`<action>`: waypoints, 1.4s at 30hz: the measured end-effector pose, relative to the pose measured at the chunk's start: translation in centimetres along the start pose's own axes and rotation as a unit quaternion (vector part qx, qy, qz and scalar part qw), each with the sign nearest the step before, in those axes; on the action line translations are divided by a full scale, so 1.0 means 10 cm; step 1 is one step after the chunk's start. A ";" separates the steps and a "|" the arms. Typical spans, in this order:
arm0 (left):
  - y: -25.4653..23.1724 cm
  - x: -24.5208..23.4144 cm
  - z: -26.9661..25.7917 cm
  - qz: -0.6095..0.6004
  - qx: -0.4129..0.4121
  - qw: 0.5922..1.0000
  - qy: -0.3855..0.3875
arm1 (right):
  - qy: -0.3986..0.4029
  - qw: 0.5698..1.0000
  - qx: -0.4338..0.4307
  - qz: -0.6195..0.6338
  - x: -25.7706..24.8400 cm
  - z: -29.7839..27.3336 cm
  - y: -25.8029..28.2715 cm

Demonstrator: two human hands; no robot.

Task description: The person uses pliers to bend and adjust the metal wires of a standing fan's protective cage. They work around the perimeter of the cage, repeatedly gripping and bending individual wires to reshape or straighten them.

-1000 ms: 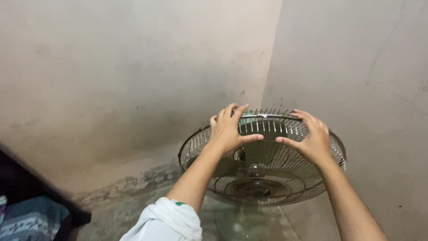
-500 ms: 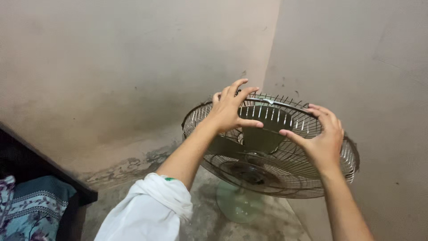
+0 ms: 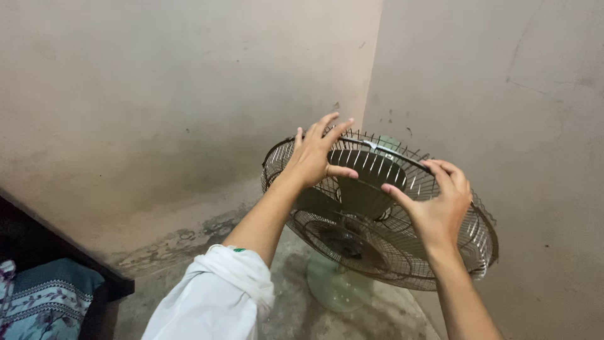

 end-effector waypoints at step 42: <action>0.04 -0.13 -0.88 -0.062 -0.106 0.991 -0.057 | 0.080 0.991 -0.103 0.001 0.82 -0.08 0.43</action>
Point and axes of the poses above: each hand's wrist, its own z-axis towards the middle knuckle, its own x-axis out of the palm, y = z × x, the point moved 5 cm from there along z, towards the middle knuckle, and after that the axes turned 13 degrees about x, right-handed, at the moved point
